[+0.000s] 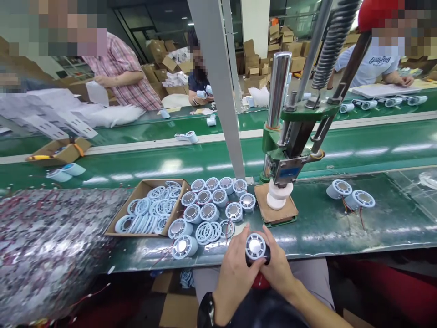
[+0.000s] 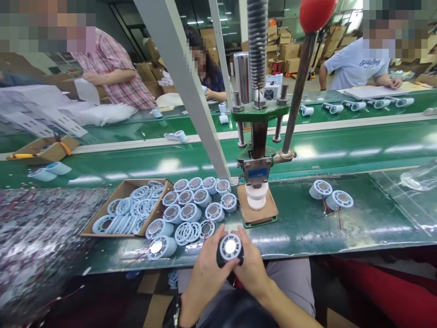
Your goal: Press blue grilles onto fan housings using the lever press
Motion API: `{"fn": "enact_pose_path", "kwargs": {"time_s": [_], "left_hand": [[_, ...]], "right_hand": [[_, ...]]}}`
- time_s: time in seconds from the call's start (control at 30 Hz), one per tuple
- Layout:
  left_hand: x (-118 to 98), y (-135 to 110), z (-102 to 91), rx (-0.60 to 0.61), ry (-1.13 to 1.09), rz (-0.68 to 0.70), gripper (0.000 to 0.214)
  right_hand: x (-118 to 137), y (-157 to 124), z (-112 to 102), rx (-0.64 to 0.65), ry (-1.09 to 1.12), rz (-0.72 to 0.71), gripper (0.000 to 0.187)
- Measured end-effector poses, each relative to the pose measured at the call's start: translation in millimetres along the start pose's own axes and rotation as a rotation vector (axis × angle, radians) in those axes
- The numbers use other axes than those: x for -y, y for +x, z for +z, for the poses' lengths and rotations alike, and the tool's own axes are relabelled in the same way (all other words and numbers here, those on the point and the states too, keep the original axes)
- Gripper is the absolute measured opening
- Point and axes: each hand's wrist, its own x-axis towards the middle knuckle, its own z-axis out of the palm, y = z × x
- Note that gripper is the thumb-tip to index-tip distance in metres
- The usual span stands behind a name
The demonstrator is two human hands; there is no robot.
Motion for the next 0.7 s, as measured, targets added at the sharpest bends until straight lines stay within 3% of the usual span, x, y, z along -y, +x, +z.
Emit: {"fn": "enact_pose_path", "kwargs": {"time_s": [0.27, 0.37, 0.43, 0.5, 0.6, 0.7], "left_hand": [[-1, -11, 15.9, -0.047, -0.054, -0.113, 0.071], [-2, -17, 26.4, -0.072, -0.146, -0.179, 0.061], [-2, -19, 31.6, -0.072, -0.234, -0.245, 0.053], [-3, -16, 32.1, -0.036, -0.33, -0.313, 0.05], [-4, 7, 23.8, 0.025, -0.42, -0.363, 0.051], [-7, 49, 13.7, 0.027, -0.466, -0.33, 0.051]], "right_hand": [[-2, -1, 1, 0.022, 0.0, -0.007, 0.093], [0, 2, -2, 0.074, -0.046, -0.037, 0.078], [4, 10, -16, 0.142, -0.082, -0.072, 0.071], [15, 29, -45, 0.224, -0.109, -0.115, 0.069], [53, 86, -117, 0.231, -0.27, -0.235, 0.062], [102, 175, -194, -0.225, -0.597, -0.393, 0.043]]}}
